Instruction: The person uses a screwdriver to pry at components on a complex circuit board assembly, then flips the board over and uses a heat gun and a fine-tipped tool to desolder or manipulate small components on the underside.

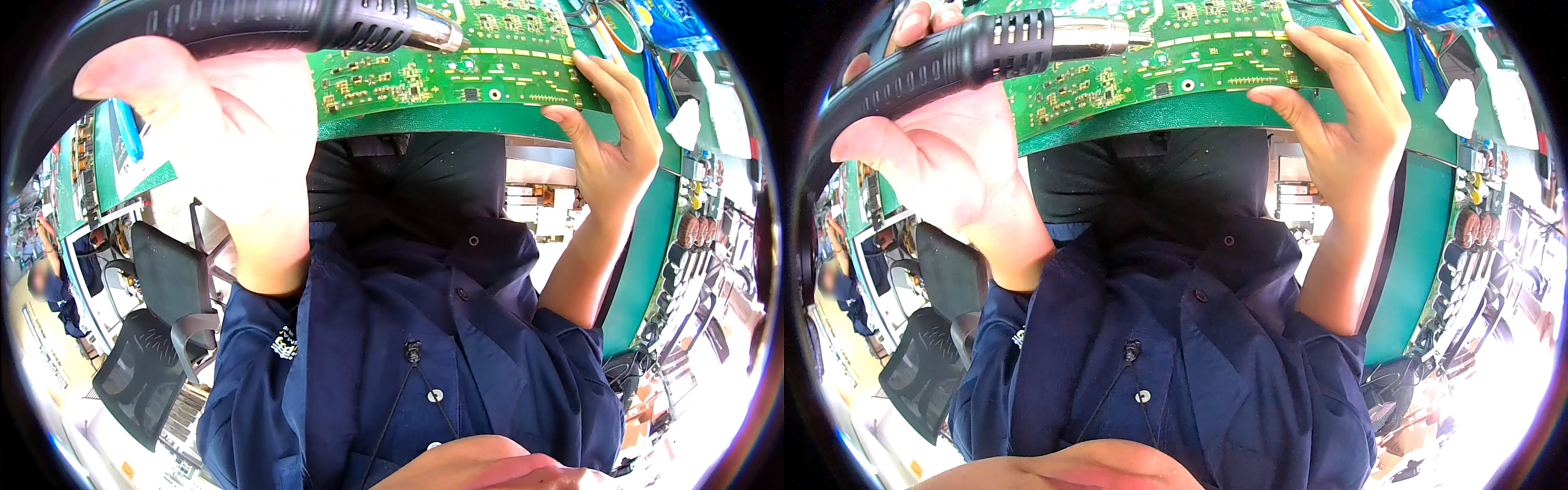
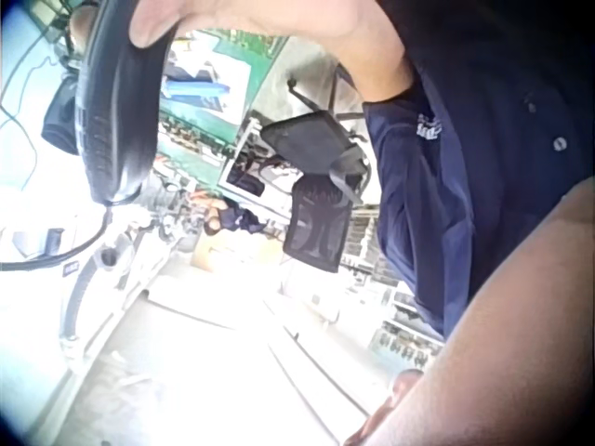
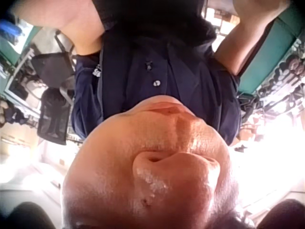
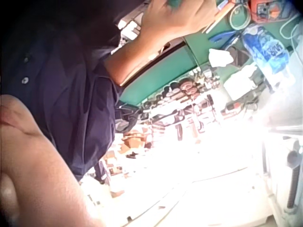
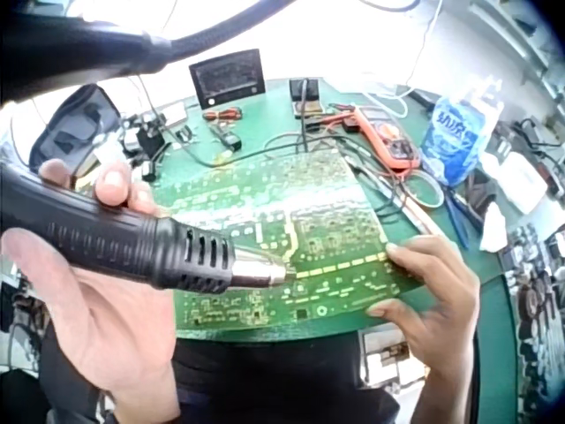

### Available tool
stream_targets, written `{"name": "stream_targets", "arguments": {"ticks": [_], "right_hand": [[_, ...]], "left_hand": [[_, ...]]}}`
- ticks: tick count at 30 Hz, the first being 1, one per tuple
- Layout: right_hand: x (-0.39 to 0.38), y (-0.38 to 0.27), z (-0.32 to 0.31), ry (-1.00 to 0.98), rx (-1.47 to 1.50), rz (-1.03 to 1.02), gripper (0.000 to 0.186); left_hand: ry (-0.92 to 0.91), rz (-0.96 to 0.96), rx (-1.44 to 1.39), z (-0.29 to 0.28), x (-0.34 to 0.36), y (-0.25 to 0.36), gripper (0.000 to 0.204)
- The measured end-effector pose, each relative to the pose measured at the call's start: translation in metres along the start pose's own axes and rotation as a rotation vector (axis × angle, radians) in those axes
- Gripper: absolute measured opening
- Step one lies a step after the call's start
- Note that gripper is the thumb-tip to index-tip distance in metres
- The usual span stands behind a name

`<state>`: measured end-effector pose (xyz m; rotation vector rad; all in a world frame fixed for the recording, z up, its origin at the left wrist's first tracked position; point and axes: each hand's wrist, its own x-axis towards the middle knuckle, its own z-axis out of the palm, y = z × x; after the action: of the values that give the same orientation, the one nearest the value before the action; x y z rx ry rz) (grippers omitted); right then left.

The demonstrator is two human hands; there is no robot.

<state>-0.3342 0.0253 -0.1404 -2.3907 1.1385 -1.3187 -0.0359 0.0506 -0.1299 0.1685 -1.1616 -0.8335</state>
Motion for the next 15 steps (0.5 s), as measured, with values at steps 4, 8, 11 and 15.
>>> {"name": "stream_targets", "arguments": {"ticks": [4, 8, 11, 15], "right_hand": [[0.001, 0.004, 0.002, 0.032, -0.143, -0.101, 0.049], [-0.001, 0.003, 0.004, 0.055, -0.138, -0.103, 0.05], [-0.002, -0.002, 0.011, 0.055, -0.114, -0.112, 0.053], [0.001, -0.016, 0.011, -0.001, -0.166, -0.069, 0.058]], "left_hand": [[-0.052, 0.043, -0.023, -0.033, 0.0, -0.011, 0.047], [0.09, 0.147, 0.106, -0.034, 0.002, -0.017, 0.049], [0.264, 0.203, 0.169, -0.006, 0.012, -0.016, 0.049], [0.158, -0.087, 0.006, 0.008, 0.007, 0.01, 0.047]]}}
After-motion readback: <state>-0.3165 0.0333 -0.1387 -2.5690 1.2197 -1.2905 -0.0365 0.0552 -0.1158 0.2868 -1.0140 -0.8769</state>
